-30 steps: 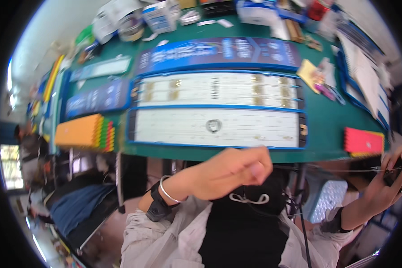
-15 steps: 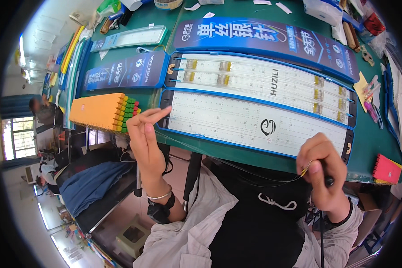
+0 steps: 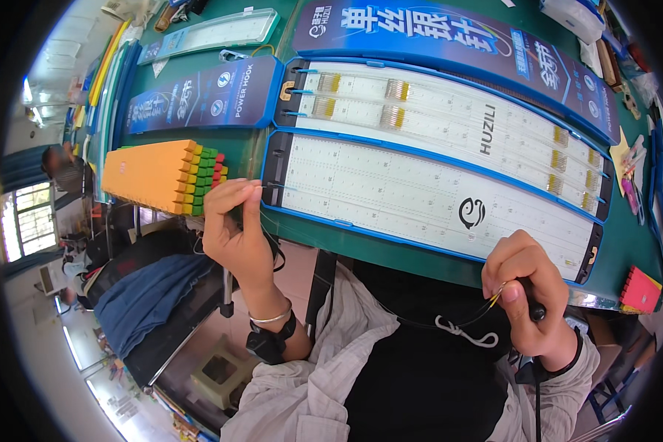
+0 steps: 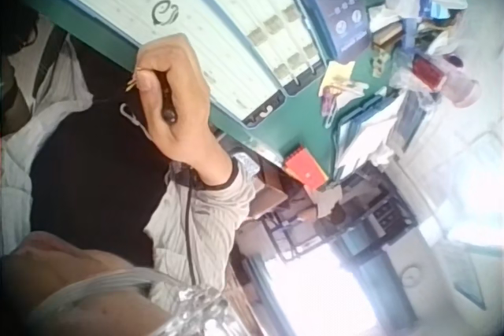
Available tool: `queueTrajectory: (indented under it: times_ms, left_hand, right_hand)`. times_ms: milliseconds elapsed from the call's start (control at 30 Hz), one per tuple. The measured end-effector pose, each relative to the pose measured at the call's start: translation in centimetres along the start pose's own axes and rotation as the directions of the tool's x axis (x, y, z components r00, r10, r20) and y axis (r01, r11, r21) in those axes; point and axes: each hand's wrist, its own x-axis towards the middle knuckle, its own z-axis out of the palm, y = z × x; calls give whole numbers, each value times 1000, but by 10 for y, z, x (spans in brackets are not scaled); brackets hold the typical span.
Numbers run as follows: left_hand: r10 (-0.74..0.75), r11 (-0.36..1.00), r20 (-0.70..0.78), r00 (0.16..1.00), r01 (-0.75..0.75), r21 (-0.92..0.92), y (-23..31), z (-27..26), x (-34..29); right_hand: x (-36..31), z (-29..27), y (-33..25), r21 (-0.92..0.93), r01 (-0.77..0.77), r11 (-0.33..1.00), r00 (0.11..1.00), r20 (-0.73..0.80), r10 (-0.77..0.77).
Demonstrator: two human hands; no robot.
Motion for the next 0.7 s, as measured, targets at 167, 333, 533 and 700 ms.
queueTrajectory:
  times_ms: [167, 333, 533, 700]
  left_hand:
    - [14, 998, -2, 1000, -14, 57, 0, 5, 2]
    - [-110, 994, -68, 992, 109, -29, 4, 11, 1]
    - [-63, 998, -36, 997, 63, 11, 0, 8, -1]
    - [-66, 998, -31, 997, 67, 12, 3, 10, 0]
  right_hand:
    - [2, 2, 3, 2, 1, 1000, 1000, 2, -1]
    - [2, 3, 5, -8, 20, 1000, 1000, 1, -20]
    - [0, 3, 6, -1, 29, 1000, 1000, -10, -29]
    - [-1, 3, 6, 18, 22, 1000, 999, -35, -21]
